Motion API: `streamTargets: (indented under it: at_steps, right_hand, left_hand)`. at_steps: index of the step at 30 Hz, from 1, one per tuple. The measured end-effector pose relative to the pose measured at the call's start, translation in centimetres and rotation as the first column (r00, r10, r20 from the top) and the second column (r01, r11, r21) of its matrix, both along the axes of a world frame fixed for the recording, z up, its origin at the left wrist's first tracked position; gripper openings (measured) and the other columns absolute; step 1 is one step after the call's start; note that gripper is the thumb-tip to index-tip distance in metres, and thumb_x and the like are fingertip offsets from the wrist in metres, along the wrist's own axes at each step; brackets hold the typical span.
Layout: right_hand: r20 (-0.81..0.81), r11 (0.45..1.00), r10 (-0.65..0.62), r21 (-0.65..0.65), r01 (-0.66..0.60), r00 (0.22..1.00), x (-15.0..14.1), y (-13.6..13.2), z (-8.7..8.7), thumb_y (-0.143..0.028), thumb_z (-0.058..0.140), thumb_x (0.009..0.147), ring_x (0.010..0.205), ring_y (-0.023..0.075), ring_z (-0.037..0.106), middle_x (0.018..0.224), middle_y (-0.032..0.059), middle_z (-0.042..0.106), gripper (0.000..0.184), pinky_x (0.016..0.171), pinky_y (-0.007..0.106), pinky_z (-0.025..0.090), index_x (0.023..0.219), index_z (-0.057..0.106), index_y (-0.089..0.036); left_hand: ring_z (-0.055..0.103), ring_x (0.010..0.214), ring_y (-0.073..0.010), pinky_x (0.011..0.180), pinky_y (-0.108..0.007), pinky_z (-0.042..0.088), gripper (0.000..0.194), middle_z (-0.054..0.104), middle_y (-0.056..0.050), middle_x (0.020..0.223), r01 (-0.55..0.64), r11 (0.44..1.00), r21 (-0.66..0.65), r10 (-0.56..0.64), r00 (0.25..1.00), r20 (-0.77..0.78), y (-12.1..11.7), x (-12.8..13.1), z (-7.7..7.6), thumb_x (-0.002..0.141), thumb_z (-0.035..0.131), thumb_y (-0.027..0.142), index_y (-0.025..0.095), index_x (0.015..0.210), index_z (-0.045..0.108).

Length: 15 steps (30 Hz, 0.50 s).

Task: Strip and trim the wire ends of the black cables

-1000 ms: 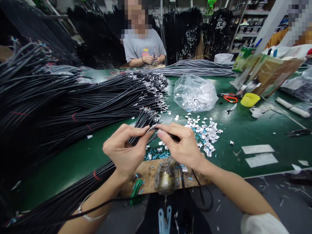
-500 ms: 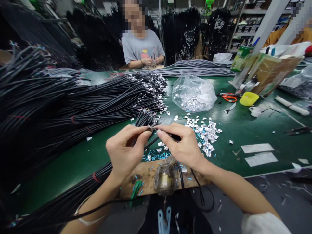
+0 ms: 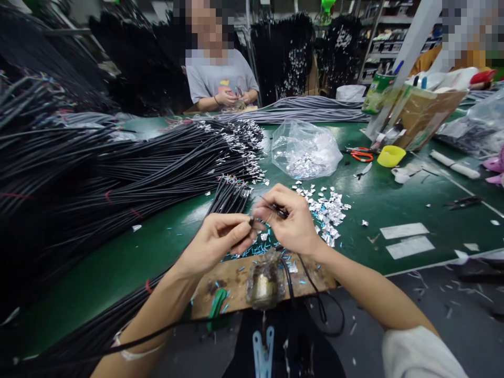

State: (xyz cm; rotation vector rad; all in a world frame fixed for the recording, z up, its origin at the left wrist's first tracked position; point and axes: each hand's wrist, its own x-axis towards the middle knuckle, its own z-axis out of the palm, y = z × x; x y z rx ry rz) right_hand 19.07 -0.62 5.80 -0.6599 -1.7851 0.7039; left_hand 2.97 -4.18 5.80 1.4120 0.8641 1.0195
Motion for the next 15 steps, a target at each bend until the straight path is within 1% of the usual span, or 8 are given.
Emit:
streamTargets:
  at_steps: [2,6,8,10,11,12,13,15]
  right_hand:
    - [-0.007,0.999,-0.042,0.016,0.042,0.999,-0.3,-0.2,-0.2,-0.022,0.059,0.081,0.066,0.0114,0.050,0.069,-0.0008,0.052,0.015,0.057,0.026,0.040,0.067,0.057,-0.019]
    - [0.016,0.974,-0.184,0.138,0.180,0.983,-0.6,-1.0,-0.6,-0.009,0.056,0.076,0.070,0.0127,0.050,0.073,-0.0003,0.052,0.011,0.060,0.027,0.040,0.071,0.055,-0.020]
    - [0.047,0.948,-0.246,0.220,0.231,0.968,-0.8,-1.3,-1.2,-0.007,0.055,0.074,0.072,0.0138,0.051,0.077,0.0008,0.054,0.013,0.061,0.028,0.042,0.076,0.056,-0.020]
    - [0.100,0.900,-0.317,0.345,0.266,0.943,-0.9,-1.7,-1.7,-0.008,0.055,0.074,0.072,0.0148,0.053,0.082,0.0028,0.056,0.016,0.059,0.028,0.042,0.084,0.057,-0.021]
    - [0.136,0.873,-0.348,0.409,0.267,0.928,-1.0,-1.8,-1.9,-0.009,0.055,0.075,0.071,0.0151,0.053,0.085,0.0038,0.058,0.018,0.058,0.029,0.041,0.087,0.058,-0.021]
    - [0.180,0.856,-0.359,0.453,0.247,0.916,-1.0,-1.9,-2.0,-0.009,0.054,0.075,0.070,0.0151,0.053,0.085,0.0044,0.058,0.019,0.056,0.028,0.041,0.088,0.059,-0.021]
    - [0.226,0.861,-0.346,0.462,0.213,0.911,-0.9,-1.9,-1.9,-0.008,0.054,0.075,0.069,0.0149,0.053,0.085,0.0045,0.058,0.019,0.055,0.028,0.040,0.088,0.059,-0.021]
    - [0.276,0.916,-0.262,0.372,0.148,0.925,-0.7,-1.5,-1.3,-0.007,0.053,0.073,0.068,0.0144,0.052,0.080,0.0035,0.057,0.017,0.056,0.028,0.040,0.082,0.060,-0.020]
  left_hand:
    - [0.047,0.042,-0.0075,0.040,-0.021,0.039,0.024,0.058,-0.001,0.050,-0.053,0.998,-0.018,0.054,0.997,0.047,0.1,0.3,-0.2,0.075,0.066,0.035,0.014,0.065,0.066]
    - [0.054,0.041,-0.0102,0.040,-0.022,0.045,0.019,0.061,-0.002,0.050,-0.265,0.964,0.039,0.262,0.962,0.074,0.0,1.0,-0.7,0.069,0.071,0.031,0.013,0.068,0.066]
    - [0.055,0.043,-0.0103,0.041,-0.022,0.046,0.016,0.061,-0.001,0.053,-0.413,0.900,0.139,0.413,0.910,0.026,-0.1,1.2,-0.9,0.069,0.071,0.028,0.013,0.067,0.064]
    - [0.056,0.048,-0.0095,0.045,-0.021,0.045,0.011,0.061,0.000,0.058,-0.518,0.782,0.346,0.568,0.821,-0.056,-0.3,1.3,-1.2,0.070,0.069,0.023,0.014,0.067,0.064]
    - [0.055,0.050,-0.0088,0.047,-0.020,0.044,0.008,0.060,0.000,0.059,-0.524,0.706,0.477,0.635,0.766,-0.098,-0.3,1.3,-1.4,0.072,0.067,0.020,0.014,0.068,0.064]
    - [0.053,0.051,-0.0081,0.048,-0.020,0.042,0.006,0.058,0.001,0.060,-0.487,0.633,0.602,0.684,0.716,-0.140,-0.3,1.3,-1.6,0.073,0.064,0.017,0.015,0.068,0.064]
    - [0.050,0.050,-0.0076,0.048,-0.020,0.040,0.008,0.056,0.001,0.059,-0.417,0.579,0.701,0.711,0.678,-0.184,-0.3,1.3,-1.9,0.074,0.062,0.015,0.015,0.067,0.064]
    - [0.046,0.049,-0.0072,0.047,-0.020,0.037,0.012,0.052,0.002,0.058,-0.264,0.533,0.804,0.709,0.658,-0.255,-0.1,1.3,-2.3,0.075,0.059,0.011,0.015,0.064,0.063]
